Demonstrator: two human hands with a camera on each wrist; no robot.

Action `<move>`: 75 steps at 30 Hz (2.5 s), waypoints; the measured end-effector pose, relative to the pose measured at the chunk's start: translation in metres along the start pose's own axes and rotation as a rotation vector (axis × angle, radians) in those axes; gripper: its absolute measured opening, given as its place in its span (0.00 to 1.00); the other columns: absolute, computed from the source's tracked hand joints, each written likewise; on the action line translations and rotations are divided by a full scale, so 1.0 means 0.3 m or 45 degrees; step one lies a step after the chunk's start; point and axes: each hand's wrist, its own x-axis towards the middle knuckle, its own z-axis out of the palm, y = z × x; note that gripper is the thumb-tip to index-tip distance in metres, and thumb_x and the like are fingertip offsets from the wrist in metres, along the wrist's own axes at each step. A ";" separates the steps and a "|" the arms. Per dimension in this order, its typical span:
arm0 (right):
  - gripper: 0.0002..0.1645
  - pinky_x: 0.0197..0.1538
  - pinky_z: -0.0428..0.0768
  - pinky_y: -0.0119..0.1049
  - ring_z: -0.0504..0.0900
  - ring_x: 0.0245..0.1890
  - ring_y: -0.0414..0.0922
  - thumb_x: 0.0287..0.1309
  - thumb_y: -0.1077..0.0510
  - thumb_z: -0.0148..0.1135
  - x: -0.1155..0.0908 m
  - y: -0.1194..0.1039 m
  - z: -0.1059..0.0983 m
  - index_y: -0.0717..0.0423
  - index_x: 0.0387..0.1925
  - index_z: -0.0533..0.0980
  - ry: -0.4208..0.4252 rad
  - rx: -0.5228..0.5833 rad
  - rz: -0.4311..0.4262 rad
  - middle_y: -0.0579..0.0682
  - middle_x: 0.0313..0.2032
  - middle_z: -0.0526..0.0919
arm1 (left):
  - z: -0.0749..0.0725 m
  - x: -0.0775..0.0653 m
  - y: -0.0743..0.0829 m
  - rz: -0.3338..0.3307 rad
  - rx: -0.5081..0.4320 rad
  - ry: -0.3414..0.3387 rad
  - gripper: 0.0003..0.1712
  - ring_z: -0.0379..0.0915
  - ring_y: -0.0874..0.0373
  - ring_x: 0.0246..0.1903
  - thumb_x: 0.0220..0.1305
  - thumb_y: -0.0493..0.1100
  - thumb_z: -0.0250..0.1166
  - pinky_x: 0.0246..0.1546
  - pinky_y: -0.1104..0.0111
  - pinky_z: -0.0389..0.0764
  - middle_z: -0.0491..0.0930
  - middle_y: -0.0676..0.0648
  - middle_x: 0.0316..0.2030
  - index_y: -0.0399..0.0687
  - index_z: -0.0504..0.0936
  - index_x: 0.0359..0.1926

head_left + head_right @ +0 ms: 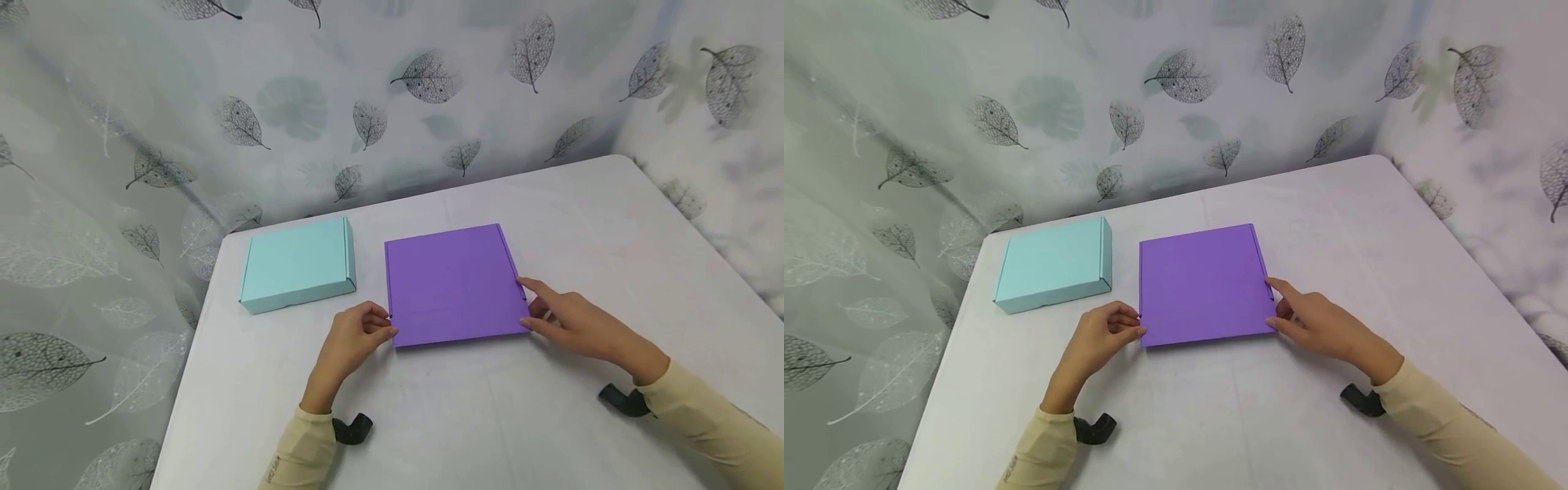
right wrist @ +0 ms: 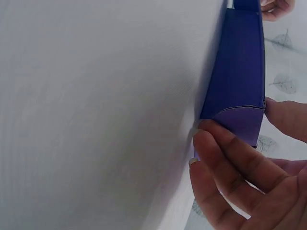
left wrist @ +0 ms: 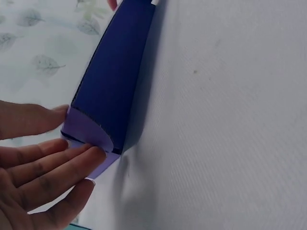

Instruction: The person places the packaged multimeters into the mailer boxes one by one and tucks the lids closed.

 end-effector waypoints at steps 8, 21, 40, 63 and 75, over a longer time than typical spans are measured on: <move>0.39 0.41 0.85 0.40 0.85 0.37 0.37 0.67 0.60 0.70 0.001 -0.013 0.001 0.66 0.72 0.62 0.031 0.065 0.042 0.39 0.38 0.86 | 0.007 -0.006 0.015 -0.024 0.011 0.003 0.13 0.86 0.60 0.36 0.64 0.37 0.75 0.40 0.58 0.84 0.88 0.50 0.37 0.40 0.83 0.46; 0.52 0.46 0.84 0.47 0.85 0.45 0.48 0.55 0.59 0.80 -0.009 -0.039 -0.003 0.67 0.73 0.60 0.011 0.029 0.099 0.50 0.46 0.85 | 0.016 -0.013 0.021 -0.018 0.127 -0.084 0.12 0.86 0.57 0.39 0.67 0.44 0.72 0.40 0.60 0.84 0.88 0.49 0.38 0.40 0.85 0.45; 0.42 0.52 0.81 0.54 0.83 0.53 0.57 0.57 0.68 0.68 -0.017 -0.049 0.014 0.73 0.71 0.64 0.043 -0.270 0.004 0.69 0.57 0.80 | 0.024 -0.010 0.024 -0.052 0.149 -0.110 0.15 0.83 0.62 0.34 0.70 0.45 0.67 0.34 0.62 0.82 0.87 0.54 0.32 0.38 0.88 0.48; 0.42 0.30 0.75 0.39 0.76 0.34 0.45 0.50 0.66 0.70 -0.009 -0.058 0.015 0.68 0.68 0.69 0.130 -0.416 -0.003 0.57 0.39 0.82 | 0.029 -0.008 0.012 -0.030 0.141 -0.090 0.14 0.82 0.61 0.35 0.70 0.46 0.68 0.34 0.62 0.82 0.87 0.54 0.33 0.40 0.89 0.46; 0.45 0.42 0.82 0.48 0.84 0.43 0.49 0.57 0.60 0.75 -0.010 -0.014 -0.002 0.65 0.72 0.64 0.054 -0.195 0.046 0.53 0.45 0.85 | 0.040 -0.011 0.013 -0.007 0.136 -0.081 0.14 0.85 0.59 0.38 0.71 0.46 0.68 0.37 0.61 0.84 0.88 0.53 0.35 0.39 0.89 0.46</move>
